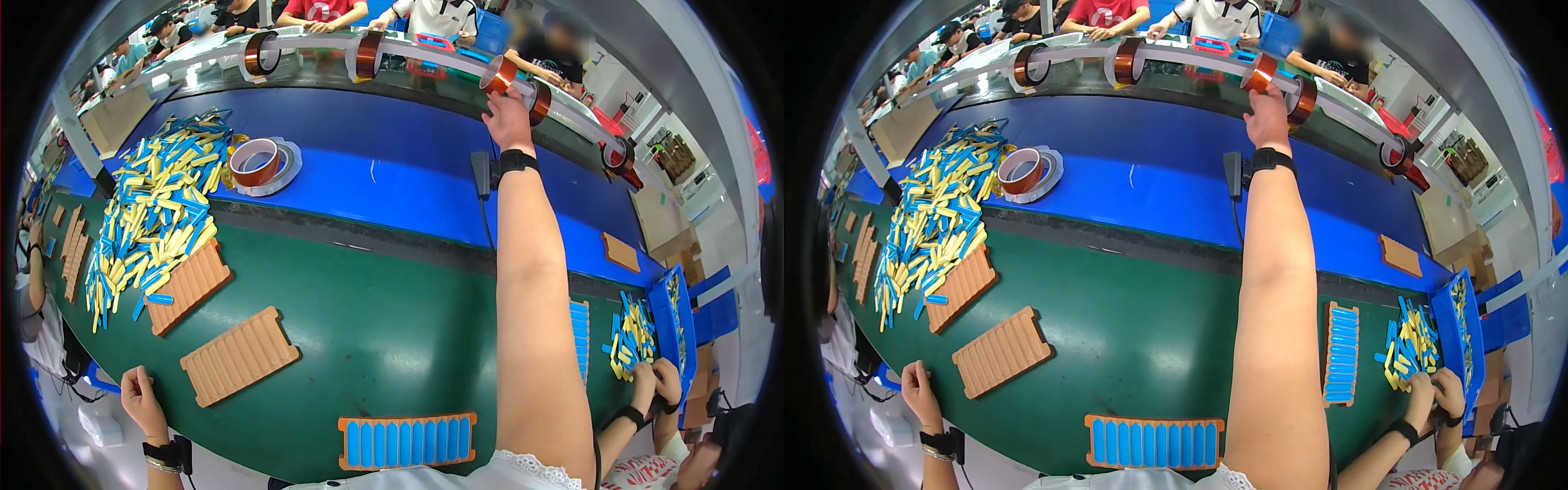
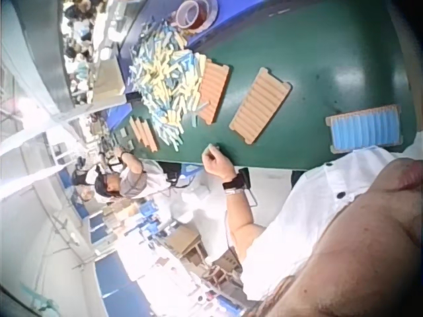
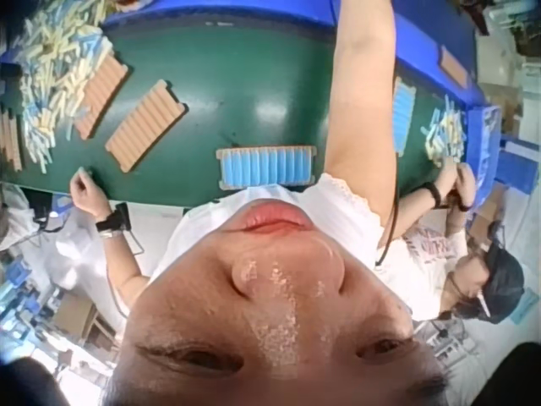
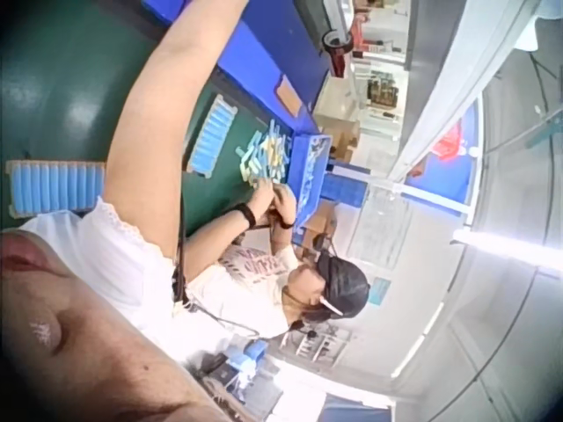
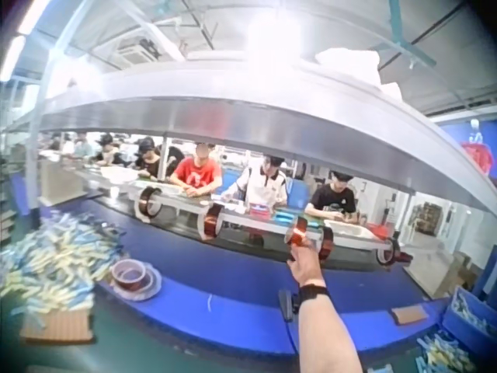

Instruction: The recorder is assembling small colored strips into a base and applying tape over them at a factory workbench.

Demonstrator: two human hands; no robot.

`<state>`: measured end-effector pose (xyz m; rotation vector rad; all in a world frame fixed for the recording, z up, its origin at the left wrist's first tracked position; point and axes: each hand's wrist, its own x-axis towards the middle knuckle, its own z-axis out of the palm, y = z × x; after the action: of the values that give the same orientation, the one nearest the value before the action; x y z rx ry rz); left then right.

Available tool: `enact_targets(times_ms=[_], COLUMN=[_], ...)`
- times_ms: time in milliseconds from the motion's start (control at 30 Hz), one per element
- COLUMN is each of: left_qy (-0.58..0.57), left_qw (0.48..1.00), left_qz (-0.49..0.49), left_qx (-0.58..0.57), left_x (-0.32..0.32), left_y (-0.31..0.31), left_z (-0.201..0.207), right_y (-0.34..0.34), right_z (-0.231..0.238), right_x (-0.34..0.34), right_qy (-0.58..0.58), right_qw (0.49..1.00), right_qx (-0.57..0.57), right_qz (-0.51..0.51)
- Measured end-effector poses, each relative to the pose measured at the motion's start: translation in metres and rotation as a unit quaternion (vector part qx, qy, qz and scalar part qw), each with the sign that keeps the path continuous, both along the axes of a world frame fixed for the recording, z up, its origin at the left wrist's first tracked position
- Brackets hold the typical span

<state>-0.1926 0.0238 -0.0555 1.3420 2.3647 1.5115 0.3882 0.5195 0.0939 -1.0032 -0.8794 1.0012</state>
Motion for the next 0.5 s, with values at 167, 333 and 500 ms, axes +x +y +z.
enact_targets(times_ms=[167, 333, 500], left_qy=[-0.007, -0.024, -0.025], left_qw=[1.0, 1.0, 0.999], left_qz=[0.01, 0.003, 0.012], left_qx=[-0.01, 0.007, 0.015], left_x=[0.002, 0.0, 0.002], left_y=[-0.004, -0.002, -0.002], left_z=[0.004, 0.0, 0.001], right_y=[0.006, 0.026, 0.025], right_z=[-0.01, -0.016, -0.013], right_x=[-0.007, -0.009, -0.006], right_qy=[-0.047, 0.024, 0.025], right_qw=[0.997, 0.995, 0.998], right_qx=[0.027, 0.097, 0.054], right_qz=[-0.049, 0.008, -0.02])
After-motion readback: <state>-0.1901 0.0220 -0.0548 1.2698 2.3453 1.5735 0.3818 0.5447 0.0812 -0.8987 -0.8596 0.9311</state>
